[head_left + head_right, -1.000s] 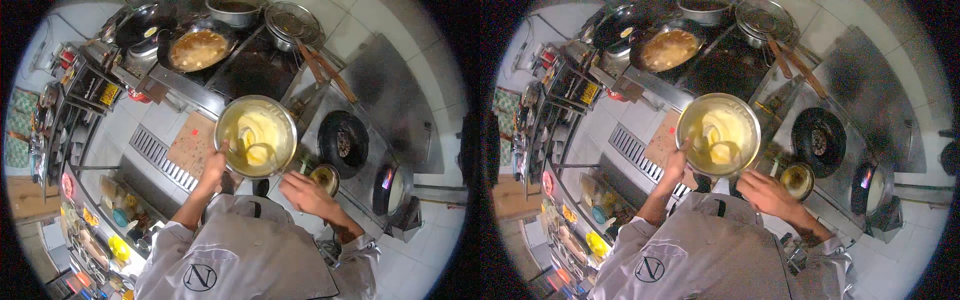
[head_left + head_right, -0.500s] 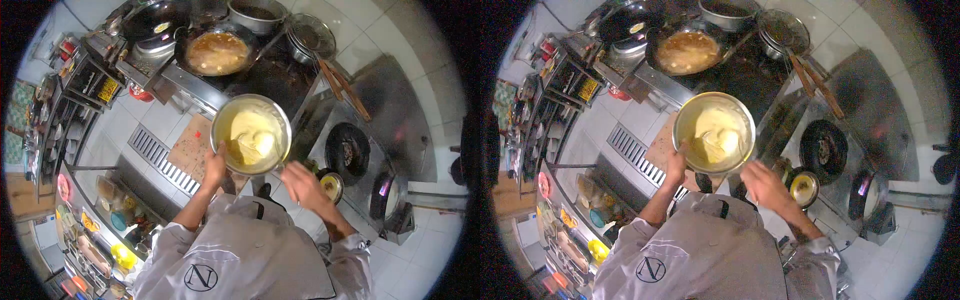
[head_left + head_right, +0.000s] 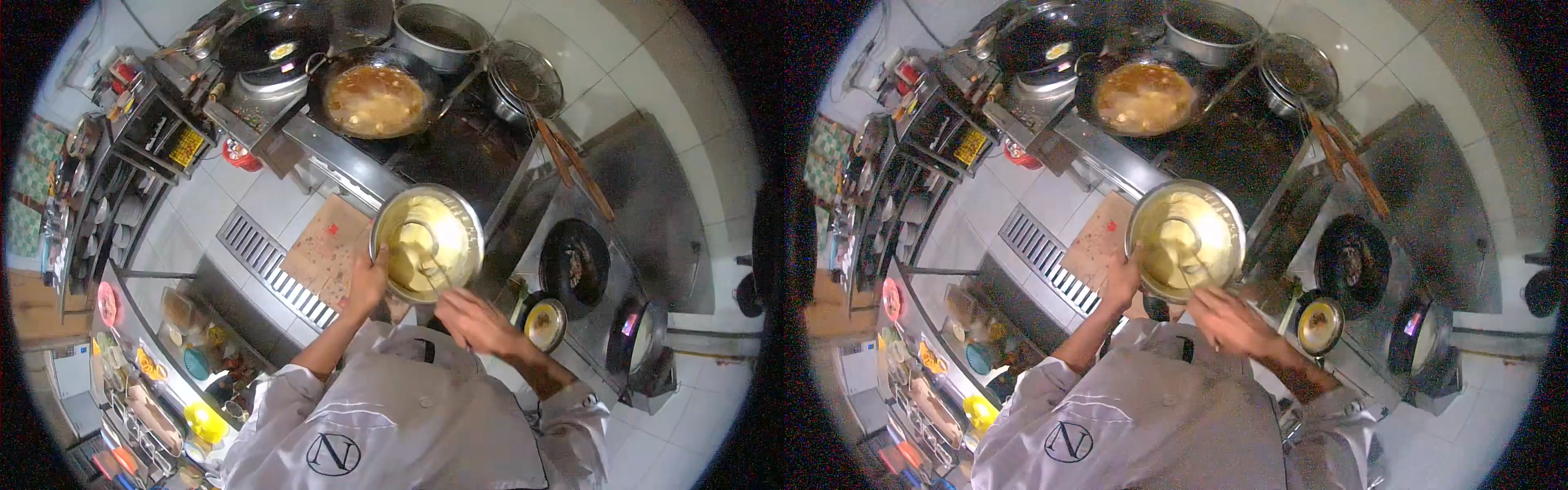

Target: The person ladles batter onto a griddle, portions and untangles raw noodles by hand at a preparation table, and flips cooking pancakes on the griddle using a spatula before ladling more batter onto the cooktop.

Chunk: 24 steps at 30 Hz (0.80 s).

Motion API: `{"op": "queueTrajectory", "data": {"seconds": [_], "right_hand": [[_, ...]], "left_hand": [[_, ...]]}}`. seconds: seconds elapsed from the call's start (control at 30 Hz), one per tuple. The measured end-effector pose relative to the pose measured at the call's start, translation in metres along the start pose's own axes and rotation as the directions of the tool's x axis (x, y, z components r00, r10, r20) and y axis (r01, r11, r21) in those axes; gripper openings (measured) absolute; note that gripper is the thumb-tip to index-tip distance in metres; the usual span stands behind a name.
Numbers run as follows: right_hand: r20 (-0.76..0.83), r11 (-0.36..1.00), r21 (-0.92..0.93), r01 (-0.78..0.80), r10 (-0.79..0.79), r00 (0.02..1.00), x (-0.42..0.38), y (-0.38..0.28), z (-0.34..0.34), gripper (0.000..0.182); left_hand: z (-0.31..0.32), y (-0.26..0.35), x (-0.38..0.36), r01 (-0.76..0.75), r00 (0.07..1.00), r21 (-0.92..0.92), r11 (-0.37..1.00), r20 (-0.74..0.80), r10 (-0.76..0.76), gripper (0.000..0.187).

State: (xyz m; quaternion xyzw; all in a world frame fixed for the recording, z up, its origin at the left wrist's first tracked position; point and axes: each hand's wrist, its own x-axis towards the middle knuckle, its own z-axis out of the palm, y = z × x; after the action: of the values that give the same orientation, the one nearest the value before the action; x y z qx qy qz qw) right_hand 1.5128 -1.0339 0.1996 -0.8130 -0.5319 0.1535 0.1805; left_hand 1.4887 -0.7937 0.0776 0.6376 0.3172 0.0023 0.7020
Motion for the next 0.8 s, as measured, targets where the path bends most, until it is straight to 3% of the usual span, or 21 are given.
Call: {"op": "queueTrajectory", "data": {"seconds": [0.07,0.1,0.13,0.17,0.2,0.27,0.3,0.33,0.4,0.43,0.47,0.5,0.53,0.57,0.6,0.67,0.7,0.77,0.8], "right_hand": [[0.025,0.998,-0.008,-0.058,0.059,0.998,0.008,0.018,-0.007,0.030],[-0.033,0.989,0.007,-0.147,0.147,0.989,0.009,0.022,-0.020,0.020],[-0.090,0.973,0.026,-0.228,0.230,0.969,0.008,0.024,-0.030,0.010],[-0.073,0.972,0.027,-0.232,0.234,0.970,-0.002,0.018,-0.030,0.015],[-0.074,0.973,0.022,-0.228,0.229,0.971,-0.007,0.011,-0.025,0.015],[-0.171,1.000,0.010,-0.014,0.016,0.985,-0.009,-0.006,-0.014,0.026],[-0.059,0.990,0.122,-0.068,0.076,0.995,0.007,-0.006,-0.013,0.025],[-0.059,0.990,0.122,-0.069,0.076,0.995,0.005,0.009,-0.007,0.025],[-0.216,0.990,-0.063,-0.129,0.112,0.970,0.005,0.047,0.009,0.027],[-0.089,0.950,0.137,-0.280,0.293,0.952,0.017,0.026,-0.028,0.026],[-0.088,0.959,0.134,-0.251,0.264,0.960,0.016,0.025,-0.024,0.026],[-0.108,0.985,0.121,-0.124,0.137,0.985,0.004,0.020,-0.016,0.024],[-0.125,0.994,0.110,0.001,0.013,0.992,0.000,0.019,-0.012,0.021],[-0.126,0.994,0.109,0.021,-0.007,0.992,0.009,0.021,-0.015,0.021],[-0.015,0.988,0.131,-0.081,0.084,0.996,0.019,0.023,-0.021,0.023],[0.218,0.943,0.142,-0.302,0.268,0.938,0.028,0.022,-0.027,0.027],[-0.029,0.988,0.028,-0.153,0.154,0.988,0.015,0.043,-0.012,0.030],[-0.066,0.981,0.101,-0.164,0.171,0.983,0.003,0.028,-0.010,0.028],[-0.107,0.971,0.170,-0.167,0.187,0.977,-0.002,0.018,-0.012,0.026]], "left_hand": [[0.003,0.014,-0.005,0.120,0.992,0.044,0.992,0.043,-0.122,0.033],[0.002,0.008,-0.001,0.122,0.991,0.045,0.992,0.047,-0.124,0.033],[-0.001,-0.001,0.007,-0.017,1.000,0.020,1.000,0.006,0.017,0.034],[-0.003,-0.009,0.016,-0.159,0.986,0.000,0.987,-0.041,0.159,0.035],[-0.002,-0.013,0.022,-0.163,0.986,-0.003,0.987,-0.044,0.163,0.035],[0.000,-0.017,0.029,-0.093,0.995,0.053,0.994,-0.042,0.096,0.035],[0.004,-0.006,0.023,-0.096,0.994,0.056,0.994,-0.036,0.099,0.035],[0.012,0.012,0.008,-0.049,0.998,0.070,0.996,-0.022,0.050,0.035],[0.013,0.013,0.003,-0.004,0.999,0.080,0.997,-0.034,0.006,0.036],[0.010,0.003,0.011,-0.116,0.993,0.003,0.993,-0.028,0.116,0.040],[0.006,-0.006,0.020,-0.230,0.973,-0.072,0.970,-0.036,0.228,0.044],[0.003,0.010,0.017,-0.244,0.969,-0.073,0.967,-0.068,0.239,0.044],[0.003,0.036,0.005,-0.189,0.978,0.100,0.977,-0.072,0.196,0.040],[0.004,0.050,-0.001,-0.124,0.986,0.272,0.954,-0.076,0.150,0.037],[0.005,0.052,0.000,-0.128,0.984,0.275,0.953,-0.087,0.157,0.037],[0.007,0.049,-0.002,-0.011,0.999,0.255,0.967,-0.039,0.022,0.033],[0.005,0.040,0.003,-0.009,0.999,0.255,0.967,-0.040,0.019,0.033],[0.000,0.014,0.013,-0.075,0.996,-0.087,0.993,-0.058,0.071,0.031],[0.000,0.015,0.010,-0.069,0.997,-0.089,0.994,-0.044,0.065,0.031]]}}
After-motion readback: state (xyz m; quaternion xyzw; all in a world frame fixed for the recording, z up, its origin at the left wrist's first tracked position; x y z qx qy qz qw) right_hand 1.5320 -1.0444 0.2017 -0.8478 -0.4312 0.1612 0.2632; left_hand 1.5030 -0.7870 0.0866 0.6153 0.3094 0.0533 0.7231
